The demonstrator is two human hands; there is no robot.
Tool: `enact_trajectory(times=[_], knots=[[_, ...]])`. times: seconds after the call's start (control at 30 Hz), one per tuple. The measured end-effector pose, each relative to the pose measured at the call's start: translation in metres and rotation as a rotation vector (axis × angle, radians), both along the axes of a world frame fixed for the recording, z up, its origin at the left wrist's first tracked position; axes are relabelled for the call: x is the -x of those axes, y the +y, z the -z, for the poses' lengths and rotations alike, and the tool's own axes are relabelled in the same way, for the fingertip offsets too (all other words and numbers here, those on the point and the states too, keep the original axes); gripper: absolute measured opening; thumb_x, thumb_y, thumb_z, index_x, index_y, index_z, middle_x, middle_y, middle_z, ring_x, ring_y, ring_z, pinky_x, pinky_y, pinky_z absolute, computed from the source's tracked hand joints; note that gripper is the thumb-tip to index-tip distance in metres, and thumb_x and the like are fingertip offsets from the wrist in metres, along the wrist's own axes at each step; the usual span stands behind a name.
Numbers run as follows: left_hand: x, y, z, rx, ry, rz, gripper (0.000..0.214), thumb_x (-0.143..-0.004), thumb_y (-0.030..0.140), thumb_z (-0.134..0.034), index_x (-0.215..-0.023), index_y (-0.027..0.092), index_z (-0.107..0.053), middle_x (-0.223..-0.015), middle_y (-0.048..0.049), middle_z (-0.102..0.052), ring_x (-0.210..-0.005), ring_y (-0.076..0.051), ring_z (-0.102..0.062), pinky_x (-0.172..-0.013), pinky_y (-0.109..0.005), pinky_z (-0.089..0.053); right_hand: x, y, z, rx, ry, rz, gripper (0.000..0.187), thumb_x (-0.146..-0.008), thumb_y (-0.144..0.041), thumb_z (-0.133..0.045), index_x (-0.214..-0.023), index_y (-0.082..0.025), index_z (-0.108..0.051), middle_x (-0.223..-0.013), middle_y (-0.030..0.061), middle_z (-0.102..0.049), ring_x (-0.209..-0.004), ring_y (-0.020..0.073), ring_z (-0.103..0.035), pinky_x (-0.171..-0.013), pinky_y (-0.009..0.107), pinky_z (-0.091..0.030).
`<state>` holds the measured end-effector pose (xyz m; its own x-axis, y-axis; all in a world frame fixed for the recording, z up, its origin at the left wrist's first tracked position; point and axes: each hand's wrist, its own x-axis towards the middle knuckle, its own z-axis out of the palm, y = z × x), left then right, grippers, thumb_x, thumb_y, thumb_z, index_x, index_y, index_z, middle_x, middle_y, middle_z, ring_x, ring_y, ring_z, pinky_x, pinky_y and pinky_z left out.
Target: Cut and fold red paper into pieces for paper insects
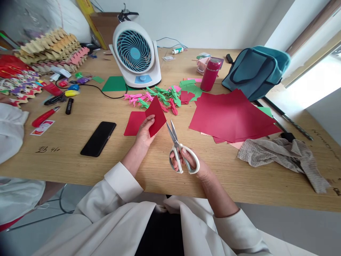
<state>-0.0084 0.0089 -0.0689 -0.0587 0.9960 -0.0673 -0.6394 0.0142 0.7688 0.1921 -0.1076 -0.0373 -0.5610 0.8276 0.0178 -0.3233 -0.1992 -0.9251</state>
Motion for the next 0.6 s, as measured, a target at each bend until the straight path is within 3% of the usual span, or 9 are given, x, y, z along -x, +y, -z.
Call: enact_trajectory(times=[0.6], knots=[[-0.0062, 0.0068, 0.002, 0.003, 0.076, -0.05, 0.028, -0.061, 0.026, -0.083, -0.085, 0.02, -0.071, -0.087, -0.0012, -0.075, -0.095, -0.022, -0.069, -0.092, -0.036, -0.051, 0.0011, 0.0018, 0.001, 0.051, -0.052, 0.038, 0.046, -0.094, -0.059, -0.045, -0.098, -0.016, -0.061, -0.069, 0.0038, -0.06, -0.056, 0.0156, -0.057, -0.049, 0.026, -0.041]])
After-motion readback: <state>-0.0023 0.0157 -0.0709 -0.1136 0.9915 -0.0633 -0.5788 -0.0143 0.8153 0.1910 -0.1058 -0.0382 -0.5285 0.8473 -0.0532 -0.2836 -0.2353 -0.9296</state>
